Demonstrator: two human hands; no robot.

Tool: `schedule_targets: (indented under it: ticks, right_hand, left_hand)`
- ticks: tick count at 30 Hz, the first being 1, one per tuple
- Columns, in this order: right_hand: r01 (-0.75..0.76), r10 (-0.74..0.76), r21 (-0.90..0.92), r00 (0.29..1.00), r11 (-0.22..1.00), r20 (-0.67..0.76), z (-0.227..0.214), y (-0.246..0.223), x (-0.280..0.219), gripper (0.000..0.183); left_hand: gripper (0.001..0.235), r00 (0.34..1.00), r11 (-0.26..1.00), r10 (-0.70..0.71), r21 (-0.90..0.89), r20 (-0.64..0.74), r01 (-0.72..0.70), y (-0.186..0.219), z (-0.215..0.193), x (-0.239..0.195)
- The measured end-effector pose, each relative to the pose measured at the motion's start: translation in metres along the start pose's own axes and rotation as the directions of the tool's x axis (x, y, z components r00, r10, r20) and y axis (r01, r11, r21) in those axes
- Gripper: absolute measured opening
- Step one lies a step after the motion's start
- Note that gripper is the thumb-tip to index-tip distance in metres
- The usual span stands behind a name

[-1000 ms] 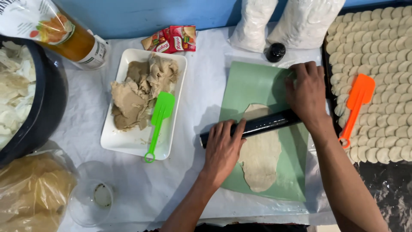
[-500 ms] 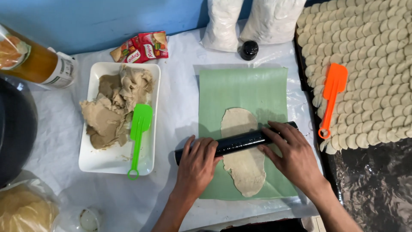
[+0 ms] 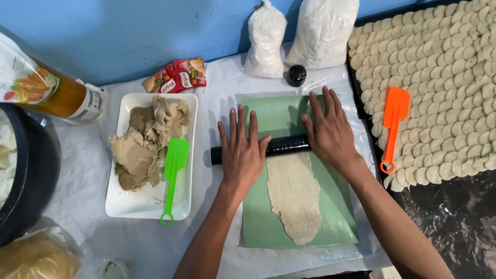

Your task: The person is using a rolling pin and a scraper to flatten and shape dough pieces on a work surface.

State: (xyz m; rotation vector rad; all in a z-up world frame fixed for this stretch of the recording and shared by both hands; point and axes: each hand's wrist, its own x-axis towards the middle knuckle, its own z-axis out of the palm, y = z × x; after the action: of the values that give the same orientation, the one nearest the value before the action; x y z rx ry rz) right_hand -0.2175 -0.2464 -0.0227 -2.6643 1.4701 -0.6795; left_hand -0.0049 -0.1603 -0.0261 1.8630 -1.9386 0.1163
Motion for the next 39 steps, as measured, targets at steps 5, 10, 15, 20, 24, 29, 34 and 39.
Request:
schedule_targets:
  ticks: [5,10,15,20,24,29,34,39]
  right_hand:
    - [-0.083,0.102,0.121,0.982,0.989,-0.159,0.014,0.004,0.024,0.035]
    - [-0.126,0.174,0.215,0.959,0.968,-0.223,0.019,0.006,0.04,0.022]
    - [-0.067,0.125,0.311,0.977,0.948,-0.172,-0.015,-0.005,0.021,0.021]
    - [-0.065,0.058,0.249,0.998,0.966,0.038,-0.045,-0.028,-0.037,0.037]
    - [0.008,-0.018,0.096,0.995,0.995,0.103,-0.032,-0.024,-0.056,0.047]
    - [0.038,-0.033,-0.055,0.995,0.998,0.096,-0.011,-0.013,-0.021,0.056]
    - [0.021,-0.019,-0.083,1.0,0.996,0.023,0.024,0.012,0.014,0.062]
    - [-0.173,0.176,0.122,0.984,0.977,-0.018,0.034,0.019,0.041,0.049]
  left_hand:
    - [0.048,0.998,0.987,0.045,-0.154,-0.033,-0.05,-0.005,-0.003,-0.003]
    - [0.056,0.991,0.971,0.133,-0.204,0.013,-0.128,-0.012,-0.005,-0.003]
    - [0.052,0.99,0.982,0.099,-0.168,0.101,-0.081,-0.01,-0.019,-0.002]
    - [0.051,0.98,0.977,0.159,-0.161,0.116,-0.14,0.002,-0.028,-0.04]
    - [0.057,0.985,0.984,0.118,-0.15,0.129,-0.098,0.005,-0.011,-0.059]
    - [0.065,0.993,0.998,0.062,-0.024,0.096,-0.06,0.004,-0.001,-0.024]
    - [0.064,0.999,0.999,0.039,-0.007,0.031,-0.039,-0.013,0.013,0.018]
    - [0.069,0.998,0.991,0.038,0.132,-0.042,-0.033,-0.014,0.009,0.037]
